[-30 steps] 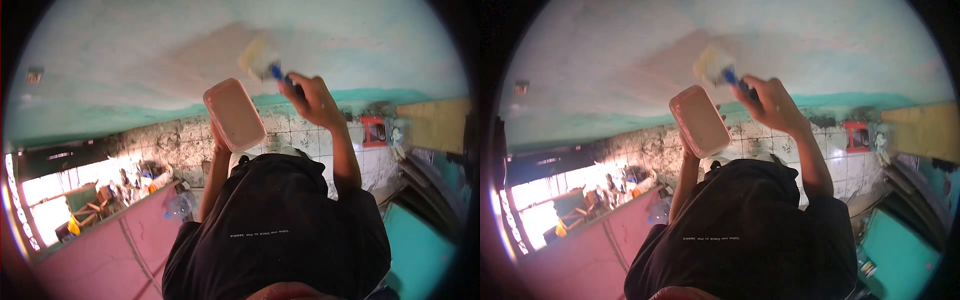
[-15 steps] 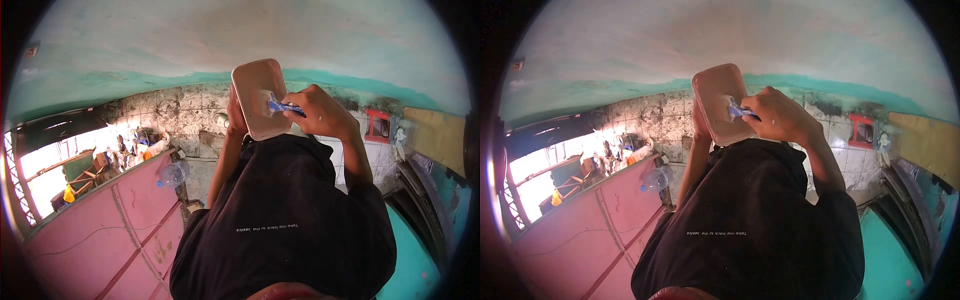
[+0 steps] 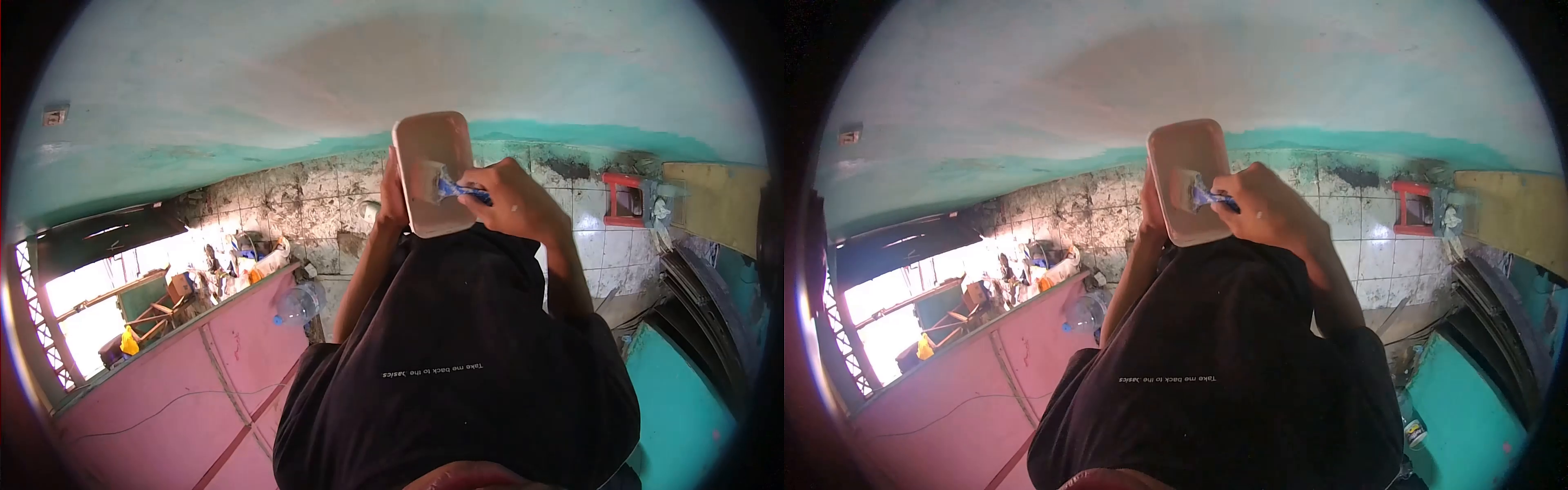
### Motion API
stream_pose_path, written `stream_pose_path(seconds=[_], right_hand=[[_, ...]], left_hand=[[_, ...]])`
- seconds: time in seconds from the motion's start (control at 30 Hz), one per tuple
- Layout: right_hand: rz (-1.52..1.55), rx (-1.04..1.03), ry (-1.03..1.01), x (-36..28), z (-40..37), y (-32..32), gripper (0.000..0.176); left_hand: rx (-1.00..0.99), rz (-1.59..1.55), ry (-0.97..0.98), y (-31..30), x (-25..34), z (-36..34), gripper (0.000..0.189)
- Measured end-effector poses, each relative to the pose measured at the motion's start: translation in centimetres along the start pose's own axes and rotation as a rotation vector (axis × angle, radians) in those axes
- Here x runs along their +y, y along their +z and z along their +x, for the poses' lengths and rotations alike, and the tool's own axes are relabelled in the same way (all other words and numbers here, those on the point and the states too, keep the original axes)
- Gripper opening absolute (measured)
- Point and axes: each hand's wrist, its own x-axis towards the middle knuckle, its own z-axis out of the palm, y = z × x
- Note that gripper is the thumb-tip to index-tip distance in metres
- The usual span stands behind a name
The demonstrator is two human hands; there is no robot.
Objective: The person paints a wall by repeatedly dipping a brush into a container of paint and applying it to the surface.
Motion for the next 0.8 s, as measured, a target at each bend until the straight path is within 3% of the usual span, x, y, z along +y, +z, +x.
stream_pose_path(seconds=[0.13,0.2,0.27,0.3,0.47,0.5,0.53,0.67,0.7,0.73,0.8], right_hand=[[0.055,0.007,0.023,1.1,0.1,1.9,0.017],[0.066,0.088,-0.073,1.4,-0.4,1.6,0.018],[0.172,0.2,-0.07,1.4,-0.8,0.8,0.018],[0.163,0.208,-0.071,1.6,-1.0,0.4,0.018],[0.33,0.396,0.127,2.1,-0.9,-0.5,0.044],[0.355,0.483,0.025,3.4,-0.3,0.4,0.052],[0.348,0.488,0.026,4.3,0.2,0.7,0.052],[0.092,0.617,0.067,6.3,2.9,0.2,0.05],[0.057,0.706,0.037,6.1,3.9,-0.5,0.05],[0.026,0.792,0.012,5.6,4.7,-1.1,0.05],[-0.014,0.876,0.026,2.7,5.8,-3.7,0.047]], left_hand=[[-0.052,0.048,-0.014,0.1,0.5,0.4,0.055],[-0.033,0.022,-0.008,-0.7,0.6,0.5,0.056],[-0.056,-0.17,0.044,-2.7,0.2,1.1,0.057],[0.036,-0.108,0.092,-2.6,0.3,1.0,0.059],[0.092,-0.1,0.161,-4.8,0.9,1.0,0.061],[0.163,-0.115,0.18,-5.3,1.0,0.8,0.06],[0.235,-0.13,0.198,-5.6,1.2,0.6,0.059],[0.222,-0.168,0.244,-6.1,2.9,-0.6,0.058],[0.235,0.354,0.482,-5.1,3.5,-1.3,0.058],[0.224,0.361,0.481,-5.4,4.3,-1.4,0.058],[0.206,-0.083,0.205,-6.2,5.9,-1.5,0.057]])
